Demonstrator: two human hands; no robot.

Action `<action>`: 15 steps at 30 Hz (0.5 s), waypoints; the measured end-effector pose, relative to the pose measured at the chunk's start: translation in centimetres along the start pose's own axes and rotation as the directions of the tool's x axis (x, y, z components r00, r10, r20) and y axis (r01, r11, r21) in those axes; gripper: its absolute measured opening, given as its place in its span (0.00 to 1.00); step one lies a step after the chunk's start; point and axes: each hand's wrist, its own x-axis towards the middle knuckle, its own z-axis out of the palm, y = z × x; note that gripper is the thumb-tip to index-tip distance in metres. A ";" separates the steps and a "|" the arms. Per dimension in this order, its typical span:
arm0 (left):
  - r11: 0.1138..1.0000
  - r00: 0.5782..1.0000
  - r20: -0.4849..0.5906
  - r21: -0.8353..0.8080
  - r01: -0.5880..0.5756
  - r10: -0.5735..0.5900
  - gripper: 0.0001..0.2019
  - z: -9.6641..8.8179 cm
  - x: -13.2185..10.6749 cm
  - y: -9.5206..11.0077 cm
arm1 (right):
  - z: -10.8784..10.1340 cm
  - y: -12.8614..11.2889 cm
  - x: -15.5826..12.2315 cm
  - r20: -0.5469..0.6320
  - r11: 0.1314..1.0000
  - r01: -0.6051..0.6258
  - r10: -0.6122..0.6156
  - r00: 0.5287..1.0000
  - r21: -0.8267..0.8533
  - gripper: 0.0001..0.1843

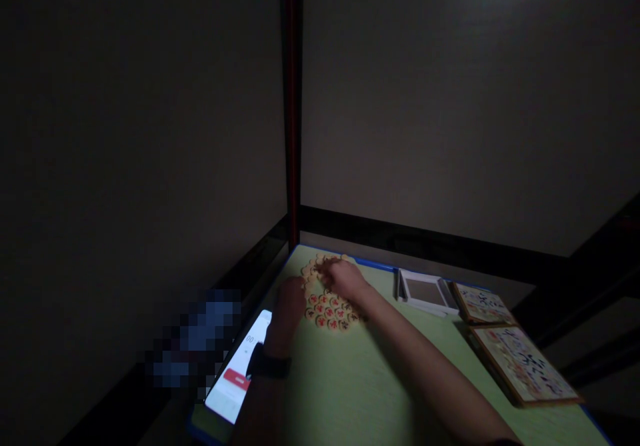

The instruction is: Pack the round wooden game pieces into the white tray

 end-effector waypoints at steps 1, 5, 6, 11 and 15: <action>1.000 1.000 0.006 0.001 -0.002 0.002 0.18 0.0 0.0 0.0 | 0.3 -0.5 0.3 -0.005 1.000 0.017 -0.017 1.000 -0.003 0.17; 1.000 0.999 0.054 -0.003 -0.005 0.005 0.18 -0.2 0.0 0.3 | 1.4 -1.6 1.3 -0.002 0.999 0.030 -0.030 1.000 -0.030 0.18; 1.000 0.998 0.068 -0.004 0.000 0.001 0.17 -0.3 0.0 0.4 | 1.6 -1.7 1.5 0.000 0.999 0.034 -0.034 0.999 -0.035 0.19; 1.000 0.995 0.100 -0.004 0.014 -0.014 0.16 -0.9 -0.5 0.9 | 1.8 -1.8 1.5 0.017 0.996 0.079 -0.078 0.997 -0.044 0.20; 1.000 0.993 0.114 0.018 0.026 -0.027 0.15 -1.4 -1.0 1.2 | 1.6 -2.0 1.6 0.035 0.995 0.089 -0.088 0.996 -0.044 0.19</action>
